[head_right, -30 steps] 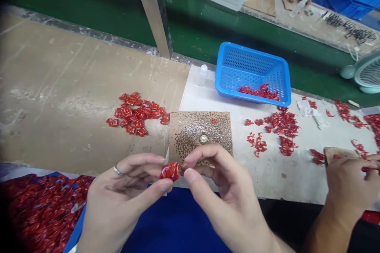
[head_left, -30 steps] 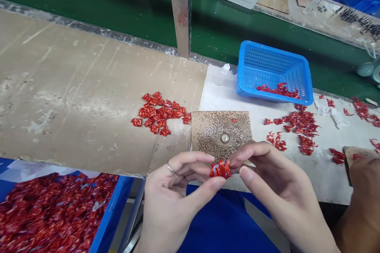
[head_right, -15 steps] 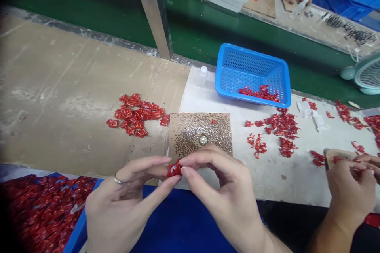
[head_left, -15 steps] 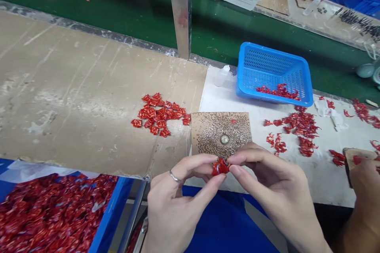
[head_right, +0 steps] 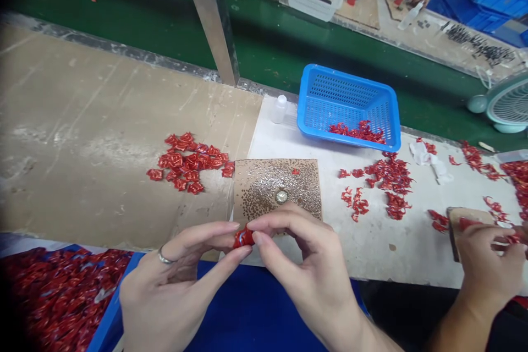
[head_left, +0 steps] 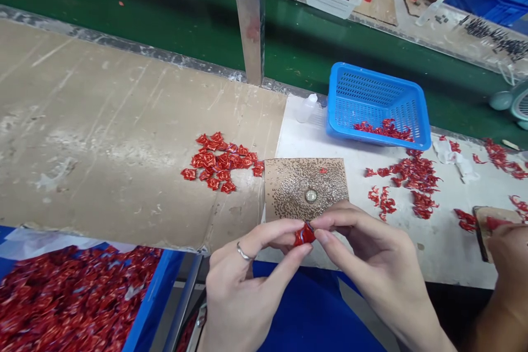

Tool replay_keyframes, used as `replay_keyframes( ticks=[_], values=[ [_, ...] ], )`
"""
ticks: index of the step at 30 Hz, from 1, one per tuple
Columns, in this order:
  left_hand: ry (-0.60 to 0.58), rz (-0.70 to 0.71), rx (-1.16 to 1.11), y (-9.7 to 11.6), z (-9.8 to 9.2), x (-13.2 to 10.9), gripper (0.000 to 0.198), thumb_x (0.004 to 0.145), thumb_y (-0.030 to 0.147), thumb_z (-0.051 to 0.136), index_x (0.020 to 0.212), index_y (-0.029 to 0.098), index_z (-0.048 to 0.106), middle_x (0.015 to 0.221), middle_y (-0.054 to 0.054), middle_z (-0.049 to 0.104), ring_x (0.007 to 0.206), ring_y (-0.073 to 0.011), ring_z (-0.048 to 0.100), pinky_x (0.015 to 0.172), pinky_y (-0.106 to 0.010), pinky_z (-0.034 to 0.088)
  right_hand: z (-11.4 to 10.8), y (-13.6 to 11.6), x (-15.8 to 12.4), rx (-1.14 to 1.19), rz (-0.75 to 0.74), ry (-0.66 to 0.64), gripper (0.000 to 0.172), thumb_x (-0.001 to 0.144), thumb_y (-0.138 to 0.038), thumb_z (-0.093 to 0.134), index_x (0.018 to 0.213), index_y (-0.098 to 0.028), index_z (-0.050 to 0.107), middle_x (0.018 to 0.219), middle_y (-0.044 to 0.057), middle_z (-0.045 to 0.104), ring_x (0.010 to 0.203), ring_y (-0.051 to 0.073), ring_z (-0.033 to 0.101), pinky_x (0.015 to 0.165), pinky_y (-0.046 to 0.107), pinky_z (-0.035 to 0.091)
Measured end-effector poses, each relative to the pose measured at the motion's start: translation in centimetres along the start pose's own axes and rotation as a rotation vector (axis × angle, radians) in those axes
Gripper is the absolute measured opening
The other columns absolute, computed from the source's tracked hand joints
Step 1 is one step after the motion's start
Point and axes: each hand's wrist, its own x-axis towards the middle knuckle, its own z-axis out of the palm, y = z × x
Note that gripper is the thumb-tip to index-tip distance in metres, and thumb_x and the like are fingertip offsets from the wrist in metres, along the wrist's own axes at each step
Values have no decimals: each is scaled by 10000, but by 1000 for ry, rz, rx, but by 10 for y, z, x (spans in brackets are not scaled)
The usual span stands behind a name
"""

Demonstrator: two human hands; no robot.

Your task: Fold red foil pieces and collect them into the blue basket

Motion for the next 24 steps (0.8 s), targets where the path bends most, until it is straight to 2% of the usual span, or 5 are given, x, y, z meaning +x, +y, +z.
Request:
replay_keyframes(
  ticks=[5, 11, 13, 18, 24],
  values=[
    [-6, -31, -30, -2, 4, 7, 365, 863, 147, 833, 1111, 410, 781, 890, 138, 822, 773, -59, 788, 856, -108, 629, 0, 4, 0, 0, 36, 22, 154, 921, -149, 769, 973, -277, 837, 873, -19, 797, 794, 117, 755, 717, 164, 610],
    [8, -200, -242, -2, 14, 17, 308, 766, 111, 861, 969, 341, 828, 797, 98, 830, 710, -91, 804, 732, -78, 623, -5, 24, -13, 32, 74, 145, 199, 944, -253, 815, 1133, -310, 788, 971, -8, 811, 919, 139, 785, 850, 198, 643],
    [1, -240, -288, -2, 16, 20, 268, 764, 121, 853, 944, 318, 830, 806, 75, 837, 721, -105, 811, 736, -87, 627, -6, 30, -15, 34, 82, 133, 191, 923, -282, 842, 1106, -286, 790, 956, 7, 815, 894, 158, 793, 833, 225, 661],
    [-39, -300, -326, -10, 21, 24, 167, 743, 146, 845, 855, 267, 816, 766, 45, 830, 707, -125, 813, 716, -98, 632, -4, 39, -14, -25, 35, 154, 99, 913, -322, 836, 902, -227, 812, 863, 41, 819, 793, 193, 798, 746, 269, 681],
    [-118, -296, -294, -28, 33, 25, 125, 785, 227, 811, 909, 232, 799, 811, -7, 842, 755, -179, 829, 734, -192, 678, -7, 59, -13, -190, -63, 213, 99, 940, -291, 778, 905, -231, 848, 868, 61, 832, 761, 217, 793, 699, 313, 676]
  ],
)
